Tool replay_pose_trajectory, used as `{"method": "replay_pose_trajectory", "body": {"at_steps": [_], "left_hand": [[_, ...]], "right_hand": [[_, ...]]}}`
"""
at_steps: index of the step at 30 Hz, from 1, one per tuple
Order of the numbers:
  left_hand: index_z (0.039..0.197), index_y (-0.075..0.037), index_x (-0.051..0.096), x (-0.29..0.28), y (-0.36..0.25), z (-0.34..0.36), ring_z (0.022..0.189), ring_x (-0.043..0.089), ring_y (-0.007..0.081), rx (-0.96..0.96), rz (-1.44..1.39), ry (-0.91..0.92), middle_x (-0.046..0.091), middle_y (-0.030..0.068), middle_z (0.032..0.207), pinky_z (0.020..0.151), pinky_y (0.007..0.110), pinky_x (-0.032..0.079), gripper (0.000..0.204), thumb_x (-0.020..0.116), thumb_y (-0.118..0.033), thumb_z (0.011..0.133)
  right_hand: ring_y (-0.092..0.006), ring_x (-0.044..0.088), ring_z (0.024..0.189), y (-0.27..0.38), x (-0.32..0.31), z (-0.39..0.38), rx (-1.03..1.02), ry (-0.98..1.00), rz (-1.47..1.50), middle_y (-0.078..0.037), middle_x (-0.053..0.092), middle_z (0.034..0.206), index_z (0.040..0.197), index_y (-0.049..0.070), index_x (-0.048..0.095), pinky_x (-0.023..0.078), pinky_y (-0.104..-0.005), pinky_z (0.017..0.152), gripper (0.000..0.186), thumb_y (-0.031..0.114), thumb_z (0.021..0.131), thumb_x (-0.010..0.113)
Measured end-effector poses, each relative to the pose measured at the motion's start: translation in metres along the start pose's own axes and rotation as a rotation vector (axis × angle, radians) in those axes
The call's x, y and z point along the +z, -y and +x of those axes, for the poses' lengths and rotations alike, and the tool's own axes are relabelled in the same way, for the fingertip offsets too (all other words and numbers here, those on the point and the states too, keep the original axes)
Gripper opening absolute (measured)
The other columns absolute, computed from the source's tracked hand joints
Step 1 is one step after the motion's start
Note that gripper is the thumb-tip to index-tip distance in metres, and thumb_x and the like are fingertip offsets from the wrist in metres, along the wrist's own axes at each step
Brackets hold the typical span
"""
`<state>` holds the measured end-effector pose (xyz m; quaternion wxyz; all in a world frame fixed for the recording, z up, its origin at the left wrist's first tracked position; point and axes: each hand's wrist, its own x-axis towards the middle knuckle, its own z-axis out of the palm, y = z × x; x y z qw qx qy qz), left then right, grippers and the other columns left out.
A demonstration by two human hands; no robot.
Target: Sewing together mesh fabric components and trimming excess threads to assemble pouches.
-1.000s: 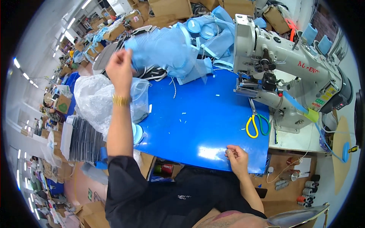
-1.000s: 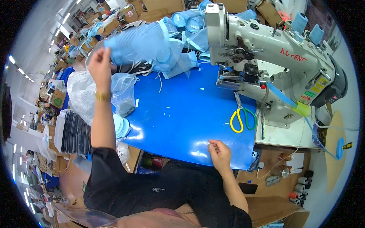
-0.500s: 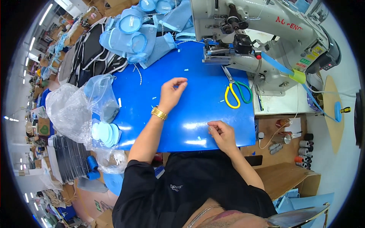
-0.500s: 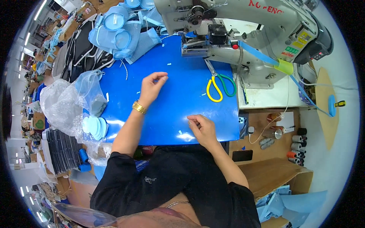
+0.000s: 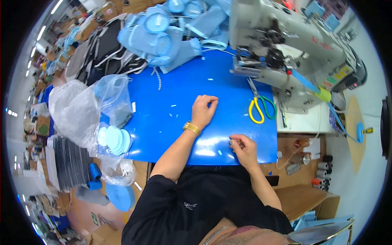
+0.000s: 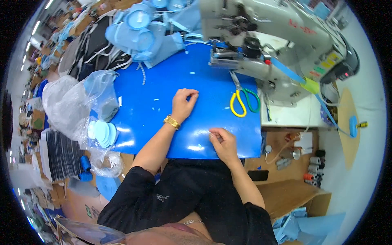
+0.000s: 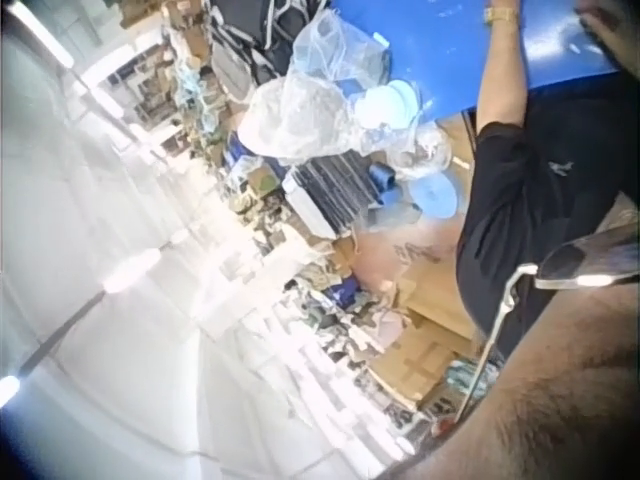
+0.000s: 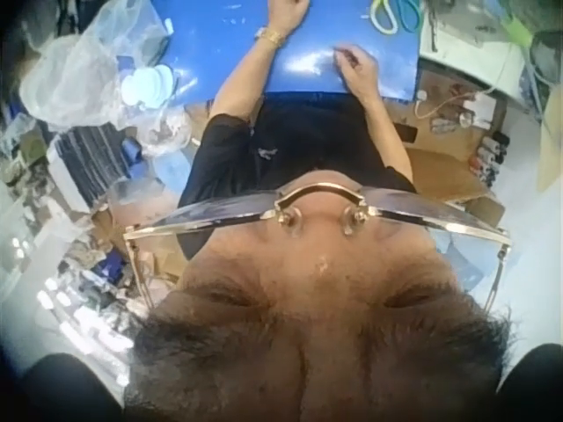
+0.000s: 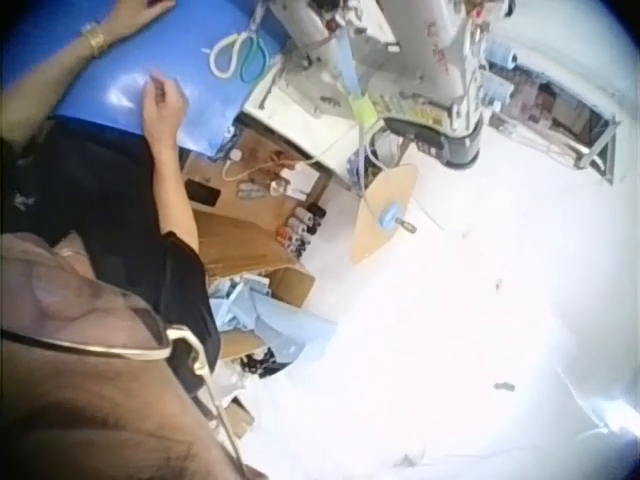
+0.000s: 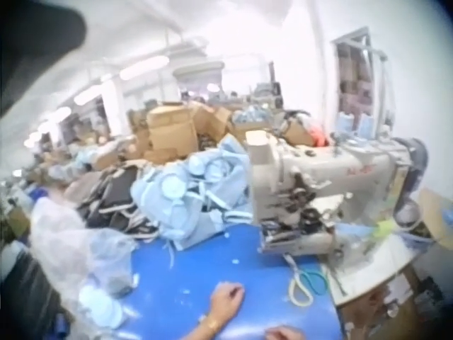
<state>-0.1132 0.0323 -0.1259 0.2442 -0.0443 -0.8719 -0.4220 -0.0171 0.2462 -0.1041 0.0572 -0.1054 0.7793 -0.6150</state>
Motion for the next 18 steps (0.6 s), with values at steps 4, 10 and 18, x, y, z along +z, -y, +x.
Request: {"method": "replay_pose_trajectory", "body": {"at_steps": [4, 10, 18], "left_hand": [[0.086, -0.010, 0.071, -0.0044, -0.0009, -0.0006, 0.080, 0.060, 0.0264, 0.013, 0.000, -0.041, 0.067, 0.0064, 0.082, 0.073, 0.038, 0.049, 0.006, 0.067, -0.014, 0.083], [0.088, -0.008, 0.071, -0.0102, -0.0047, 0.0003, 0.079, 0.060, 0.0248, -0.058, -0.039, -0.044, 0.067, 0.0067, 0.082, 0.072, 0.037, 0.048, 0.008, 0.067, -0.014, 0.084], [0.088, -0.007, 0.070, -0.0106, -0.0019, 0.0007, 0.079, 0.060, 0.0242, -0.123, -0.104, -0.022, 0.067, 0.0070, 0.082, 0.072, 0.037, 0.048, 0.010, 0.066, -0.015, 0.084]], "right_hand": [[-0.0112, 0.065, 0.070, 0.0023, 0.0047, -0.0003, 0.092, -0.040, 0.013, -0.007, 0.068, 0.081, 0.099, -0.002, 0.067, 0.051, -0.0236, 0.062, 0.014, 0.005, 0.087, 0.067], [-0.0102, 0.064, 0.067, 0.0060, 0.0066, -0.0003, 0.093, -0.038, 0.005, -0.007, 0.067, 0.079, 0.099, -0.002, 0.067, 0.050, -0.0225, 0.060, 0.014, 0.005, 0.087, 0.067], [-0.0090, 0.063, 0.066, 0.0023, 0.0108, -0.0004, 0.075, -0.032, 0.000, -0.006, 0.067, 0.078, 0.099, -0.002, 0.067, 0.049, -0.0210, 0.058, 0.015, 0.005, 0.086, 0.069]]}}
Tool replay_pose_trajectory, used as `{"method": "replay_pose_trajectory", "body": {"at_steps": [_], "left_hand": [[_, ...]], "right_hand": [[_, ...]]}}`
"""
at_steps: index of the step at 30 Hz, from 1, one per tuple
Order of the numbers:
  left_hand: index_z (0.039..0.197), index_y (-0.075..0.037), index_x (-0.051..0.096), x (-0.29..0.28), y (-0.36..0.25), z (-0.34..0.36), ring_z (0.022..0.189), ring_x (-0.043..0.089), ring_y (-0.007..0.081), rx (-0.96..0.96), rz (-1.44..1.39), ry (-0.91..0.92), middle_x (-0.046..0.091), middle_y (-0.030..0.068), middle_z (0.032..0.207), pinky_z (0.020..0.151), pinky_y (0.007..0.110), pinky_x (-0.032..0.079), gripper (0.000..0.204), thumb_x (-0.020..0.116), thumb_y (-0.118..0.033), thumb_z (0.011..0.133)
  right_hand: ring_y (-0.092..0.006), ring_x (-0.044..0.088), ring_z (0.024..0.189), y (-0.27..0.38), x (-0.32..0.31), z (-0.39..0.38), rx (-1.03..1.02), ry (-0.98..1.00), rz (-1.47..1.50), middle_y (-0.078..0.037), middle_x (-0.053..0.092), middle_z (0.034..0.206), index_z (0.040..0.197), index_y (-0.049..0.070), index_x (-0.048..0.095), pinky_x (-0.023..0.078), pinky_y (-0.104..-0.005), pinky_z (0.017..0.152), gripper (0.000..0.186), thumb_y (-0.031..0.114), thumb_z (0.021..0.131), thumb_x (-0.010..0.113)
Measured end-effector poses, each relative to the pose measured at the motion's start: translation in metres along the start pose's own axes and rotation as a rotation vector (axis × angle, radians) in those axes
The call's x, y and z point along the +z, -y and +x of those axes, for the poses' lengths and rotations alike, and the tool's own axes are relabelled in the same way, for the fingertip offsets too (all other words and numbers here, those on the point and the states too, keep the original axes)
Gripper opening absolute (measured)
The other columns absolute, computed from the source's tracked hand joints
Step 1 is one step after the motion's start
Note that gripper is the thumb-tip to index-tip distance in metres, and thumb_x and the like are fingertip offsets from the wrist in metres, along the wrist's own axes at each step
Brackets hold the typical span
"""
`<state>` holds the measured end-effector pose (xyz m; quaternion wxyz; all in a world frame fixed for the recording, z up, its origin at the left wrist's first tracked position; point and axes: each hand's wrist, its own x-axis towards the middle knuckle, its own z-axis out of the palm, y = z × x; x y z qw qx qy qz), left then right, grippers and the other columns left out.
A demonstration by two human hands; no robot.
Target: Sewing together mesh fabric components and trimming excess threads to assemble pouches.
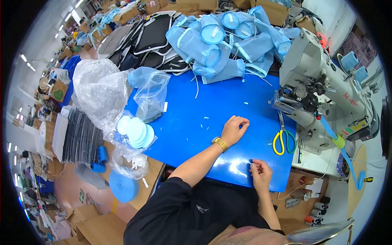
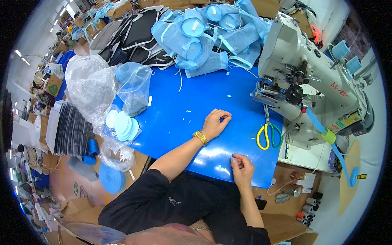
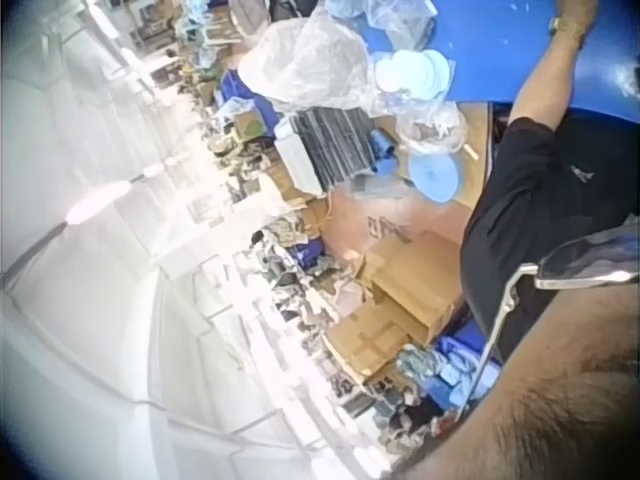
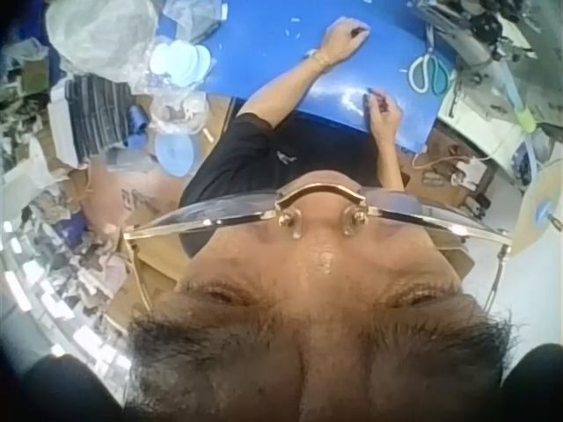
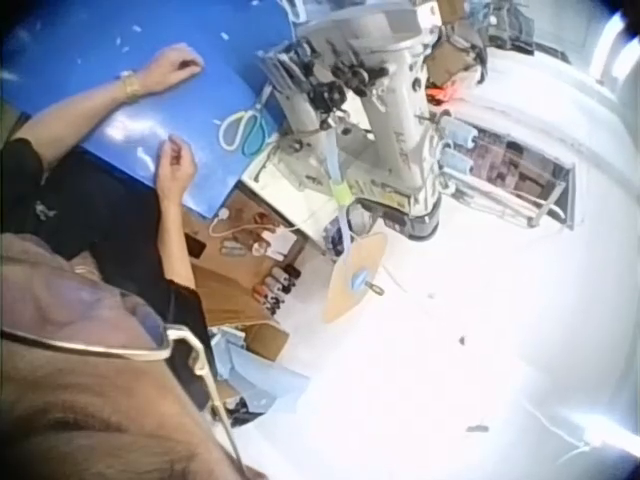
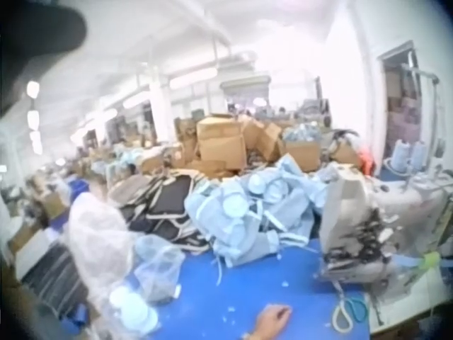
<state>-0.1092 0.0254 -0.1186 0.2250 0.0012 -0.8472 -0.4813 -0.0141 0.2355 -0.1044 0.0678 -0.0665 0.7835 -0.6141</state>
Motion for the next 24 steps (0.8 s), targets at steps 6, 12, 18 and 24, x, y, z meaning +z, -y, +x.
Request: {"method": "replay_pose_trajectory", "body": {"at_steps": [6, 12, 18, 24], "left_hand": [[0.090, -0.007, 0.072, 0.000, 0.003, 0.002, 0.081, 0.063, 0.0239, -0.026, -0.018, 0.022, 0.070, 0.0075, 0.087, 0.073, 0.036, 0.051, 0.012, 0.069, -0.017, 0.085], [0.088, -0.009, 0.073, 0.012, 0.015, 0.000, 0.080, 0.064, 0.0246, 0.051, -0.032, -0.033, 0.070, 0.0075, 0.085, 0.072, 0.036, 0.051, 0.013, 0.070, -0.021, 0.084], [0.105, -0.001, 0.069, 0.014, -0.005, 0.027, 0.082, 0.066, 0.0147, -0.269, -0.469, 0.067, 0.070, 0.0077, 0.089, 0.075, 0.027, 0.052, 0.025, 0.072, -0.017, 0.086], [0.108, 0.001, 0.068, 0.031, -0.058, 0.083, 0.084, 0.067, 0.0177, 0.052, -0.412, -0.115, 0.067, 0.0126, 0.104, 0.076, 0.030, 0.053, 0.031, 0.073, -0.018, 0.084]], "right_hand": [[-0.0078, 0.062, 0.066, 0.003, 0.002, 0.000, 0.019, -0.006, 0.013, -0.005, 0.067, 0.078, 0.101, -0.001, 0.067, 0.049, -0.0210, 0.059, 0.016, 0.005, 0.086, 0.069], [-0.0102, 0.062, 0.069, -0.005, 0.000, 0.002, 0.031, -0.065, -0.124, -0.006, 0.068, 0.078, 0.100, 0.001, 0.068, 0.049, -0.0241, 0.063, 0.019, 0.012, 0.085, 0.072], [-0.0111, 0.062, 0.067, -0.007, 0.000, 0.001, -0.058, -0.078, -0.095, -0.006, 0.068, 0.078, 0.099, 0.002, 0.069, 0.048, -0.0247, 0.060, 0.018, 0.012, 0.084, 0.072], [-0.0046, 0.058, 0.066, -0.007, 0.001, 0.001, -0.138, -0.078, -0.114, -0.001, 0.066, 0.077, 0.102, -0.001, 0.067, 0.048, -0.0191, 0.060, 0.017, 0.006, 0.087, 0.069]]}}
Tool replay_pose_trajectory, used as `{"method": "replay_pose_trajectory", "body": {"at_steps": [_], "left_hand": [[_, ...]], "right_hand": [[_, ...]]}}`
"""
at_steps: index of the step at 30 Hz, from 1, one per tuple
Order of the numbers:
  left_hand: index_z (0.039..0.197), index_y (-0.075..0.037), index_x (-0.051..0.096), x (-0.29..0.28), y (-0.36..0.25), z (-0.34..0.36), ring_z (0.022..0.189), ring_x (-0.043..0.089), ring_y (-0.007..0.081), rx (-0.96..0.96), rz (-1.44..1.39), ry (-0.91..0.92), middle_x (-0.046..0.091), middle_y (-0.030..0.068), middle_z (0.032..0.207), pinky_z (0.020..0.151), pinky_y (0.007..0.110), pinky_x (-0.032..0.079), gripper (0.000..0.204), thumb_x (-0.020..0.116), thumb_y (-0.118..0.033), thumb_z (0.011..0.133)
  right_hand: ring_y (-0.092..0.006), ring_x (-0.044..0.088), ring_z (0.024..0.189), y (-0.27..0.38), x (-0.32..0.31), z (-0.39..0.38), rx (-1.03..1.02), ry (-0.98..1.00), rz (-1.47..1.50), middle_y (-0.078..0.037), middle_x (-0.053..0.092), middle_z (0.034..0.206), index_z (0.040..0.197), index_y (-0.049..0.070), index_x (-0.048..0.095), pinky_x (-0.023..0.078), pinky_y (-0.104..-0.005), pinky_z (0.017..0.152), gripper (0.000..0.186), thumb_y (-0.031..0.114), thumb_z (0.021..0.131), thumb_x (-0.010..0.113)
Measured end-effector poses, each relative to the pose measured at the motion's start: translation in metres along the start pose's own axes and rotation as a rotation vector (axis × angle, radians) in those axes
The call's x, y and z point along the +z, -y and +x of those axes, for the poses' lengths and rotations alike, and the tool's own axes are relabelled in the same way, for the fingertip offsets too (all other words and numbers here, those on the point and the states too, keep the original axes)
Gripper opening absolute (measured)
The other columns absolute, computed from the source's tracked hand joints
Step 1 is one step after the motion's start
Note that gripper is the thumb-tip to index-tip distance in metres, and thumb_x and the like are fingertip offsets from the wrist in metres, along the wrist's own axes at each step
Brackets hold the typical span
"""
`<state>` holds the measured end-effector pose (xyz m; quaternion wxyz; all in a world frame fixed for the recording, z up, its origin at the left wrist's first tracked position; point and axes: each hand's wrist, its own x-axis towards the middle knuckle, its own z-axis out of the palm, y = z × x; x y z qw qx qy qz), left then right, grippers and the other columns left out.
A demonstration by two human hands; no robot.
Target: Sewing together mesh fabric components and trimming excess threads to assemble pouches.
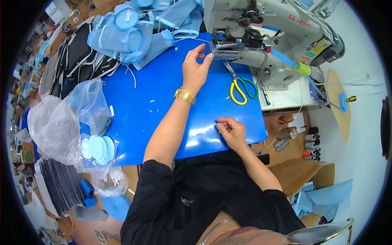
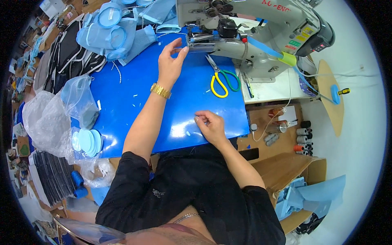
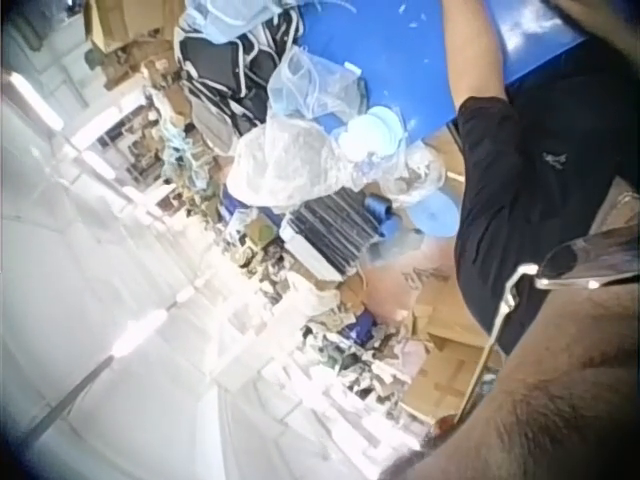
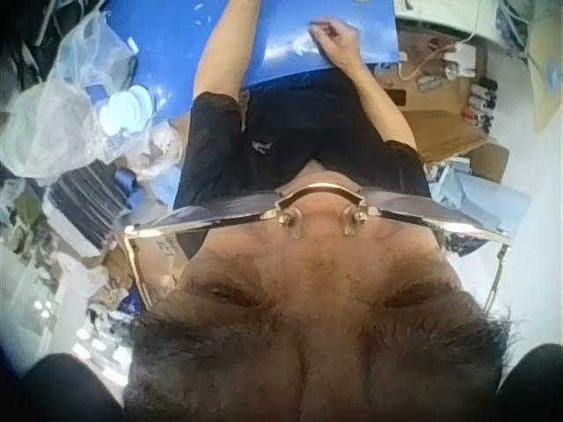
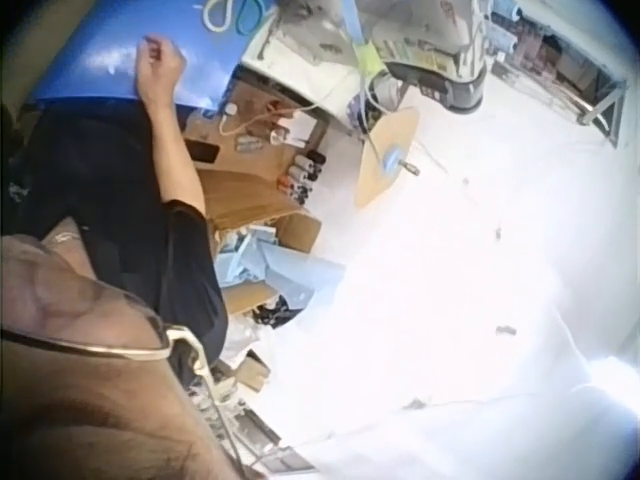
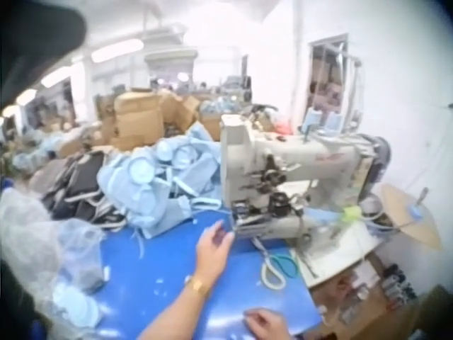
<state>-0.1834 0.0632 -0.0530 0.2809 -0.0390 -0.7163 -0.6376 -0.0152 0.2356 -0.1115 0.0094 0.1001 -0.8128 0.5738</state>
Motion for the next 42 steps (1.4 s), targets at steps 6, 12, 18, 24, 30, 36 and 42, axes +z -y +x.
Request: {"method": "replay_pose_trajectory", "body": {"at_steps": [6, 12, 18, 24, 30, 36, 42], "left_hand": [[0.096, 0.000, 0.071, 0.003, -0.005, 0.021, 0.069, 0.064, 0.0117, -0.116, 0.031, 0.112, 0.070, 0.0072, 0.080, 0.060, 0.027, 0.052, 0.024, 0.076, -0.018, 0.081], [0.094, 0.003, 0.068, -0.003, 0.005, 0.020, 0.069, 0.064, 0.0105, -0.340, -0.202, 0.074, 0.070, 0.0052, 0.085, 0.057, 0.024, 0.050, 0.025, 0.074, -0.019, 0.085], [0.095, -0.001, 0.069, -0.001, -0.006, 0.010, 0.083, 0.064, 0.0143, 0.064, -0.004, -0.062, 0.066, 0.0098, 0.101, 0.064, 0.025, 0.052, 0.022, 0.075, -0.019, 0.083], [0.090, -0.005, 0.068, 0.013, -0.017, 0.015, 0.078, 0.062, 0.0160, 0.133, 0.106, 0.033, 0.065, 0.0061, 0.089, 0.062, 0.029, 0.050, 0.026, 0.083, -0.021, 0.074], [0.087, -0.003, 0.067, 0.020, -0.022, 0.023, 0.072, 0.061, 0.0167, 0.157, 0.136, 0.009, 0.063, 0.0065, 0.084, 0.059, 0.029, 0.049, 0.023, 0.081, -0.019, 0.076], [0.086, -0.001, 0.067, 0.008, -0.018, 0.024, 0.075, 0.062, 0.0154, 0.036, 0.056, 0.102, 0.063, 0.0068, 0.086, 0.064, 0.029, 0.051, 0.020, 0.078, -0.016, 0.079], [0.086, 0.001, 0.068, 0.005, -0.008, 0.028, 0.079, 0.063, 0.0159, 0.006, -0.004, 0.165, 0.065, 0.0081, 0.086, 0.071, 0.028, 0.050, 0.021, 0.078, -0.017, 0.080]], "right_hand": [[-0.0098, 0.062, 0.067, 0.002, -0.001, 0.000, 0.009, -0.011, 0.015, -0.006, 0.067, 0.077, 0.099, -0.001, 0.068, 0.050, -0.0226, 0.061, 0.016, 0.007, 0.085, 0.070], [-0.0147, 0.066, 0.068, 0.005, -0.002, 0.001, -0.005, -0.001, -0.021, -0.010, 0.069, 0.078, 0.097, 0.000, 0.068, 0.052, -0.0260, 0.061, 0.016, 0.010, 0.085, 0.069], [-0.0105, 0.065, 0.070, 0.023, -0.027, 0.012, 0.180, 0.032, 0.269, -0.004, 0.067, 0.084, 0.108, 0.002, 0.066, 0.051, -0.0226, 0.060, 0.021, 0.012, 0.089, 0.067], [-0.0089, 0.062, 0.070, 0.062, -0.120, 0.089, -0.142, -0.373, -0.019, -0.004, 0.066, 0.093, 0.114, 0.001, 0.063, 0.050, -0.0220, 0.060, 0.024, 0.009, 0.091, 0.063], [-0.0145, 0.066, 0.072, 0.086, -0.165, 0.157, -0.314, -0.526, -0.379, -0.011, 0.068, 0.095, 0.116, 0.000, 0.062, 0.052, -0.0257, 0.062, 0.031, 0.009, 0.087, 0.067], [-0.0170, 0.068, 0.065, 0.082, -0.173, 0.188, -0.212, -0.366, -0.587, -0.013, 0.070, 0.087, 0.107, -0.002, 0.068, 0.052, -0.0295, 0.062, 0.029, 0.014, 0.084, 0.071], [-0.0137, 0.065, 0.058, 0.077, -0.168, 0.193, -0.133, -0.325, -0.461, -0.010, 0.069, 0.073, 0.103, -0.001, 0.070, 0.050, -0.0272, 0.055, 0.025, 0.016, 0.085, 0.071]]}}
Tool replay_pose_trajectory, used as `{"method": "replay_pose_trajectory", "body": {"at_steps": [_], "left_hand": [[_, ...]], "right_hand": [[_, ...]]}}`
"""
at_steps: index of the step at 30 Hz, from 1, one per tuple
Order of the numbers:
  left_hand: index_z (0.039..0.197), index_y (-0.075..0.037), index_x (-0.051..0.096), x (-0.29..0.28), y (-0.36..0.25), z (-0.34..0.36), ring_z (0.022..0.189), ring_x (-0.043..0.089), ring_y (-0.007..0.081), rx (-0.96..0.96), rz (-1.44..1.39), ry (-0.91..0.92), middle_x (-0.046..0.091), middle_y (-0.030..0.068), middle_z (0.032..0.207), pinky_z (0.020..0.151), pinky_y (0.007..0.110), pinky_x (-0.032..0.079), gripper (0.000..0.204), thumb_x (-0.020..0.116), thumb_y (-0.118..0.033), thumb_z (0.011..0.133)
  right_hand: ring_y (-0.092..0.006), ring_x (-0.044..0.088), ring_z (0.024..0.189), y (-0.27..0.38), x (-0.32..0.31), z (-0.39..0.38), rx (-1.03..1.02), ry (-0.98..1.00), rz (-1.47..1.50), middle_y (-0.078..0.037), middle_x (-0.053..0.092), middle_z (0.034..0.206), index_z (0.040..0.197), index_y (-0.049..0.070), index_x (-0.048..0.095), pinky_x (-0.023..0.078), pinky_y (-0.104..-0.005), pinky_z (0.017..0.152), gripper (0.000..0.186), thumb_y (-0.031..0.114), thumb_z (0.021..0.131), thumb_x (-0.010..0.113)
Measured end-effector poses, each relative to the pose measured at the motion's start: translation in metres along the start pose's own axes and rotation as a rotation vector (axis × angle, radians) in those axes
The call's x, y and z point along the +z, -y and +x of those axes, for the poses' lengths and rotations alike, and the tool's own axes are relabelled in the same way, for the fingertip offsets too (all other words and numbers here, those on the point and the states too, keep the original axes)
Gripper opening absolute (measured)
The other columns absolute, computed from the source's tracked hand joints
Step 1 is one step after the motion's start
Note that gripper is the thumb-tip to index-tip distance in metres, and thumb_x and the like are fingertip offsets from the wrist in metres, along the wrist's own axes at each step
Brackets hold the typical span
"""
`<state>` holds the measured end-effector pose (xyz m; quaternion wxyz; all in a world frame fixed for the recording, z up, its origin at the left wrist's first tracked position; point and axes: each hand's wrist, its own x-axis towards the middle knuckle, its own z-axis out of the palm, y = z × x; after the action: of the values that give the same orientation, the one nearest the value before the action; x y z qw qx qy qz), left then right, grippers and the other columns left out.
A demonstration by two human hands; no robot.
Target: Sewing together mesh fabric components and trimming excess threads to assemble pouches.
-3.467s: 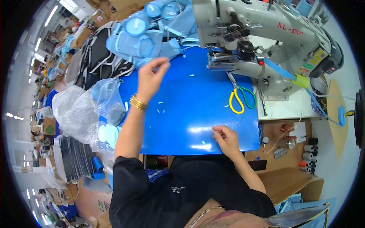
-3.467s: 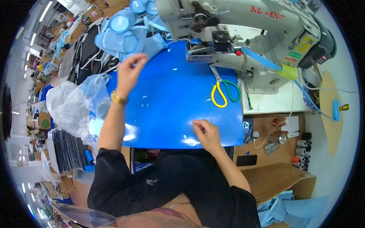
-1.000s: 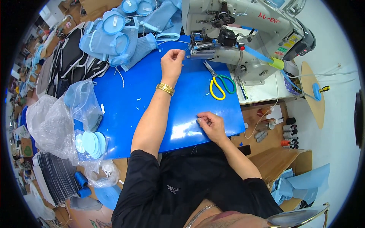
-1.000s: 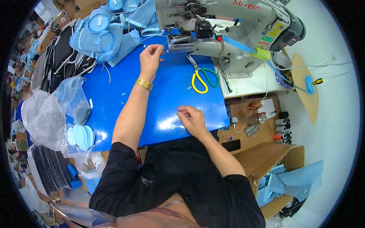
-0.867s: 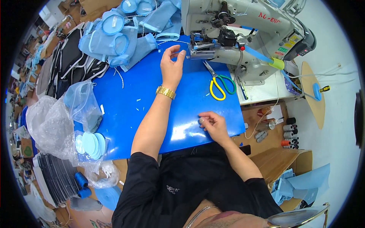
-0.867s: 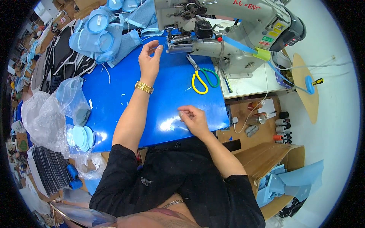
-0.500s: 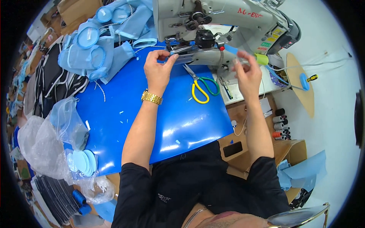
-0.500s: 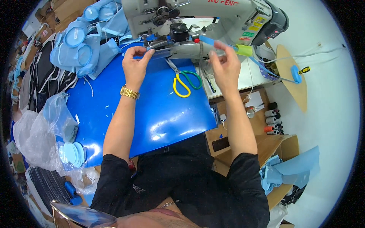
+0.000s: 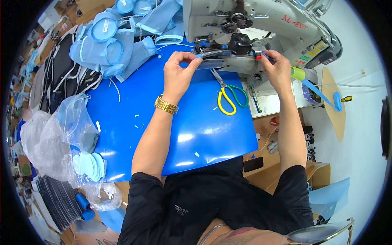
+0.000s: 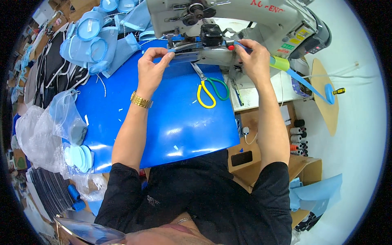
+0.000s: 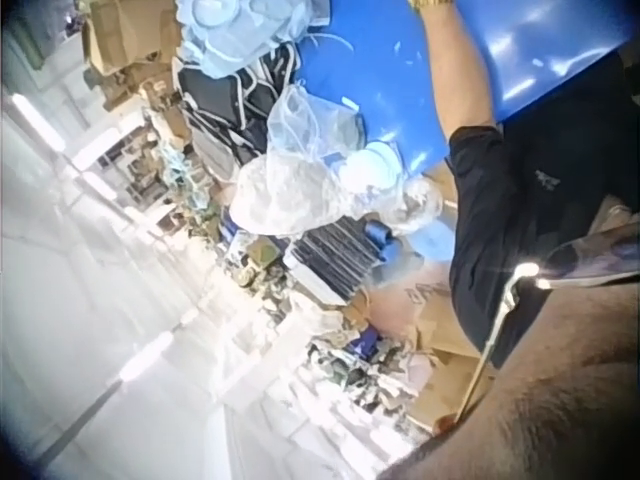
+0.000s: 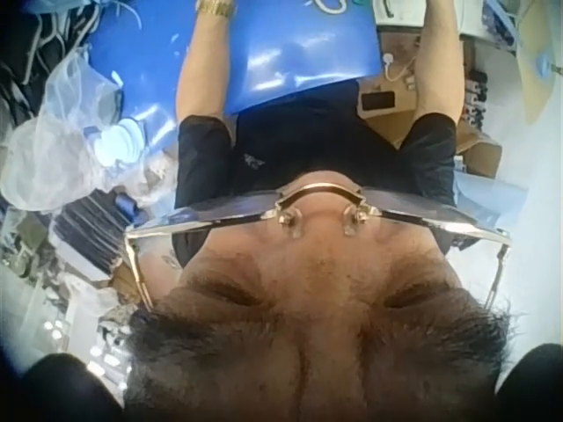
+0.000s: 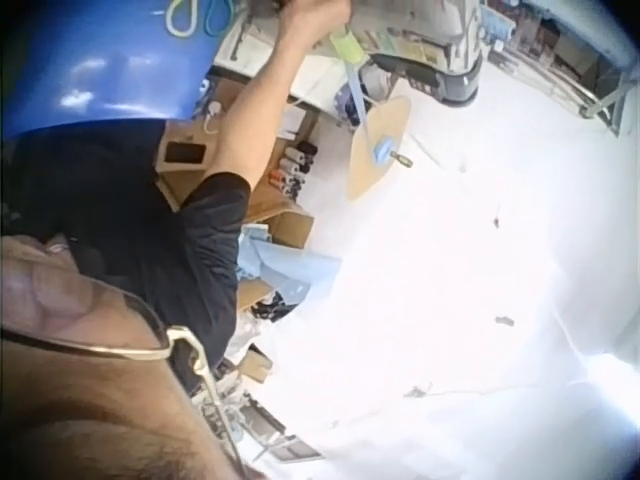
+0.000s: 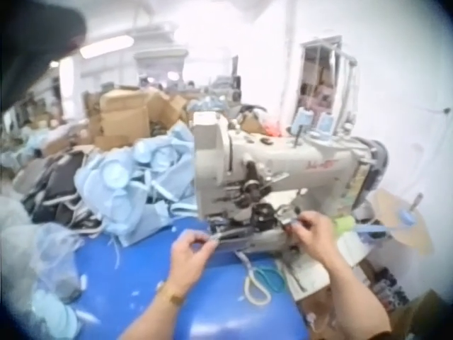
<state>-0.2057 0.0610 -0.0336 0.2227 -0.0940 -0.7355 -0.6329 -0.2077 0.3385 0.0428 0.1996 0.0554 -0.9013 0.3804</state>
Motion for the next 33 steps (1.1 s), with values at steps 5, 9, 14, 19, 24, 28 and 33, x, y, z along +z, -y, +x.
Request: {"method": "replay_pose_trajectory", "body": {"at_steps": [5, 9, 14, 19, 24, 28, 33], "left_hand": [[0.088, 0.002, 0.069, -0.002, 0.001, -0.001, 0.079, 0.062, 0.0140, -0.100, -0.062, 0.017, 0.065, 0.0077, 0.087, 0.069, 0.027, 0.050, 0.021, 0.078, -0.016, 0.081], [0.091, 0.001, 0.069, -0.002, 0.000, 0.000, 0.081, 0.062, 0.0113, -0.072, -0.101, 0.024, 0.064, 0.0061, 0.092, 0.068, 0.025, 0.053, 0.019, 0.075, -0.015, 0.083], [0.093, 0.001, 0.068, -0.002, -0.002, -0.001, 0.083, 0.061, 0.0088, -0.098, -0.051, 0.049, 0.063, 0.0040, 0.094, 0.067, 0.024, 0.056, 0.016, 0.073, -0.012, 0.086], [0.092, 0.001, 0.067, -0.002, -0.007, -0.001, 0.082, 0.061, 0.0093, -0.191, -0.111, 0.050, 0.064, 0.0042, 0.095, 0.066, 0.024, 0.055, 0.014, 0.072, -0.010, 0.086], [0.102, 0.000, 0.064, 0.008, -0.008, 0.007, 0.091, 0.060, 0.0113, -0.215, -0.032, -0.014, 0.063, 0.0044, 0.103, 0.077, 0.026, 0.052, 0.018, 0.069, -0.008, 0.086], [0.118, 0.001, 0.058, 0.017, 0.001, 0.006, 0.107, 0.058, 0.0155, -0.201, -0.289, -0.045, 0.058, 0.0096, 0.120, 0.087, 0.028, 0.051, 0.036, 0.069, -0.004, 0.084], [0.130, -0.002, 0.051, 0.017, 0.015, -0.008, 0.121, 0.051, 0.0173, -0.089, -0.486, 0.024, 0.054, 0.0091, 0.128, 0.099, 0.034, 0.045, 0.049, 0.071, -0.006, 0.085]], "right_hand": [[-0.0080, 0.062, 0.059, -0.003, 0.003, 0.001, 0.083, -0.009, 0.116, -0.004, 0.067, 0.073, 0.101, 0.000, 0.071, 0.045, -0.0225, 0.050, 0.022, 0.015, 0.085, 0.071], [-0.0065, 0.061, 0.060, -0.008, 0.003, 0.004, 0.100, 0.009, 0.138, -0.002, 0.067, 0.073, 0.095, 0.000, 0.070, 0.044, -0.0213, 0.049, 0.017, 0.015, 0.086, 0.070], [-0.0048, 0.060, 0.060, -0.012, 0.007, 0.008, 0.111, -0.002, 0.233, 0.000, 0.065, 0.071, 0.087, 0.002, 0.067, 0.043, -0.0197, 0.049, 0.013, 0.014, 0.088, 0.068], [-0.0029, 0.057, 0.060, -0.022, 0.007, 0.009, 0.077, 0.029, 0.316, 0.001, 0.063, 0.068, 0.085, 0.002, 0.066, 0.042, -0.0182, 0.052, 0.014, 0.015, 0.089, 0.068], [-0.0021, 0.054, 0.059, -0.025, 0.006, 0.012, 0.074, 0.064, 0.308, 0.002, 0.061, 0.064, 0.083, 0.001, 0.065, 0.039, -0.0171, 0.053, 0.016, 0.016, 0.090, 0.069], [-0.0033, 0.055, 0.062, -0.014, 0.001, 0.004, 0.027, -0.024, 0.274, -0.002, 0.066, 0.078, 0.102, 0.001, 0.068, 0.041, -0.0173, 0.055, 0.019, 0.014, 0.088, 0.070], [-0.0050, 0.057, 0.068, -0.001, -0.024, -0.044, 0.046, -0.240, 0.264, -0.006, 0.068, 0.104, 0.121, 0.002, 0.064, 0.043, -0.0171, 0.056, 0.034, 0.008, 0.087, 0.069]]}}
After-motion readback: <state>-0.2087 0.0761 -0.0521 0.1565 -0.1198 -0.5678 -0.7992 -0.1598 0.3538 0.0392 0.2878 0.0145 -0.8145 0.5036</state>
